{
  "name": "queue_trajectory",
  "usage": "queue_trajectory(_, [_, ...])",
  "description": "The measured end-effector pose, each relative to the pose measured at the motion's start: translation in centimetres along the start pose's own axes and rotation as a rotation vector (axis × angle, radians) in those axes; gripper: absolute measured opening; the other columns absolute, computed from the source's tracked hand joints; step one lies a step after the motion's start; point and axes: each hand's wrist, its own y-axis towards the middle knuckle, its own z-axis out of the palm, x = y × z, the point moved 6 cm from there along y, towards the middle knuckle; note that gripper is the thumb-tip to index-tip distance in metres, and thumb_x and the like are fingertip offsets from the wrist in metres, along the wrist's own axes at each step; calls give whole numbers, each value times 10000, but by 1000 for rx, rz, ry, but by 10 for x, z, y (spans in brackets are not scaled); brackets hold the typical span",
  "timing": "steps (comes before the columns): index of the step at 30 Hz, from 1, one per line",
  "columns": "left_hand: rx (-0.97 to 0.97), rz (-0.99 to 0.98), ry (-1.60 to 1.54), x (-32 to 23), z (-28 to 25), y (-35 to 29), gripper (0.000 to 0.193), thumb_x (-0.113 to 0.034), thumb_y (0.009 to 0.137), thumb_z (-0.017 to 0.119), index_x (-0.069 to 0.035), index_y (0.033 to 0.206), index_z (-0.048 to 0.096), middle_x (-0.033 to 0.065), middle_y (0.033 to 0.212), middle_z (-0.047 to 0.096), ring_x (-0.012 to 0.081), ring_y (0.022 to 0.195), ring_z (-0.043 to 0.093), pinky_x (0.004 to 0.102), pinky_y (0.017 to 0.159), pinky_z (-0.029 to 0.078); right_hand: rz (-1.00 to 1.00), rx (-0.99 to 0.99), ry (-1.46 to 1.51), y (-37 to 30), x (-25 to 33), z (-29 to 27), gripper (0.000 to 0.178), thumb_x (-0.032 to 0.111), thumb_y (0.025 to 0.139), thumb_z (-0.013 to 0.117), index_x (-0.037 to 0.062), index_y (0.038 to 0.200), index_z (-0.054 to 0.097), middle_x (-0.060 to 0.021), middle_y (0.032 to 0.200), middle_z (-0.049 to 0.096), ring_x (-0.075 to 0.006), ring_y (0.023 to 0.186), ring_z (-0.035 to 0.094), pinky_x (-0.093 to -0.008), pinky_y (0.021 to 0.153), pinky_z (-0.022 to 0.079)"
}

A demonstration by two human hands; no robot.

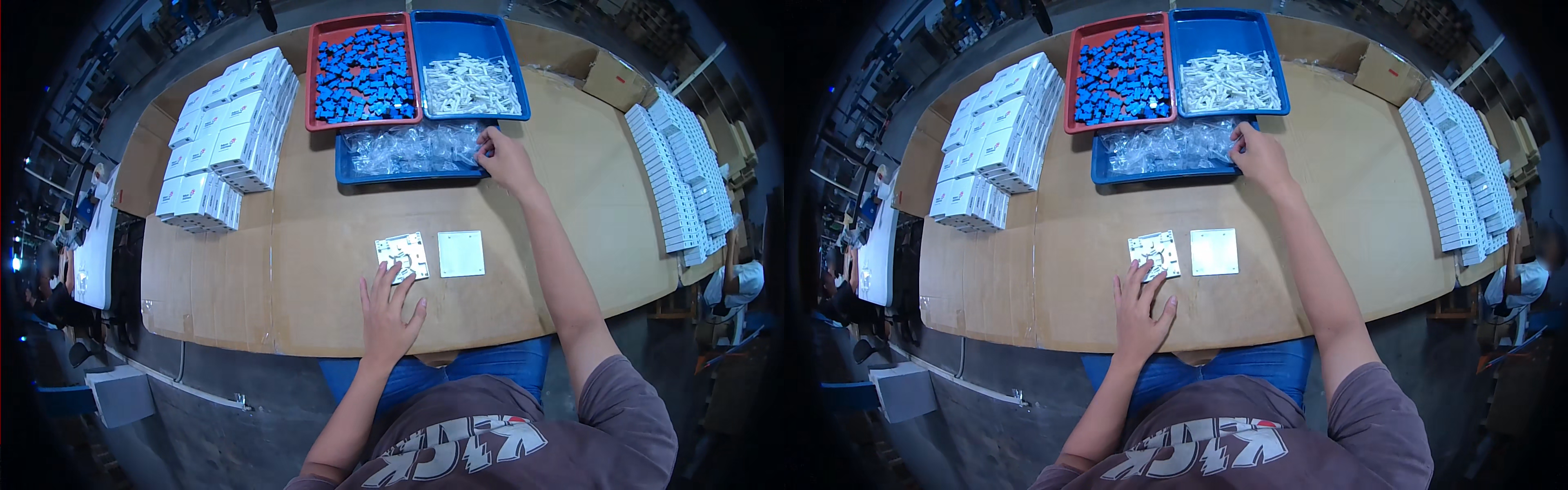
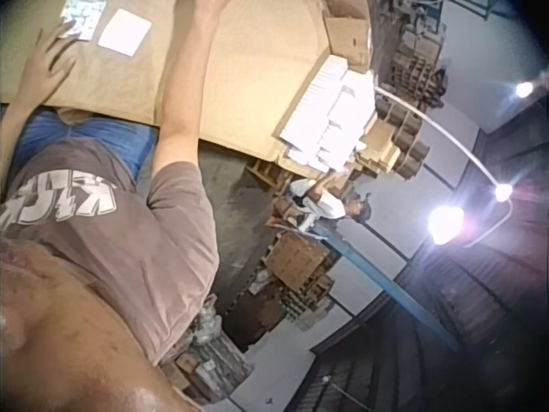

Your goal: Placing components and instruction leaflets into product boxes for distribution.

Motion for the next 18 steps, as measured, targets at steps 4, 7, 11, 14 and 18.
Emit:
queue_trajectory(4, [7,4,3,2,1,2,457,-283,922,731,-102,1337,664,113,1522,524,373,1508,388,677,1228,205,-144,33,86,-5,3,-13,151,89,896,712,11,1025,701,-133,895,730,-269,830,702,-389,711,535])
queue_trajectory(7, [11,-9,5,1,1,0,442,-271,922,727,-101,1326,668,115,1517,528,373,1505,391,678,1225,206,-42,31,187,-8,-5,-20,101,62,913,709,-16,978,707,-120,905,719,-215,833,702,-374,746,535])
queue_trajectory(11, [10,-17,15,1,0,3,408,-278,933,719,-108,1302,678,101,1512,527,340,1511,387,646,1241,195,25,4,451,-8,-27,-21,101,40,964,672,-20,1040,700,-72,909,711,-158,776,684,-307,700,548])
queue_trajectory(14, [6,-11,17,0,0,3,401,-265,931,719,-110,1299,679,100,1505,532,341,1508,391,644,1239,199,99,-21,670,-1,-39,-24,117,48,987,663,-20,1077,693,-57,919,710,-134,761,685,-270,675,557])
queue_trajectory(18, [-1,-15,24,-3,-1,1,386,-254,926,717,-112,1284,679,96,1493,538,338,1505,393,644,1235,207,69,-139,628,36,-34,-56,137,50,978,661,-11,1098,688,-73,924,722,-185,792,728,-311,695,572])
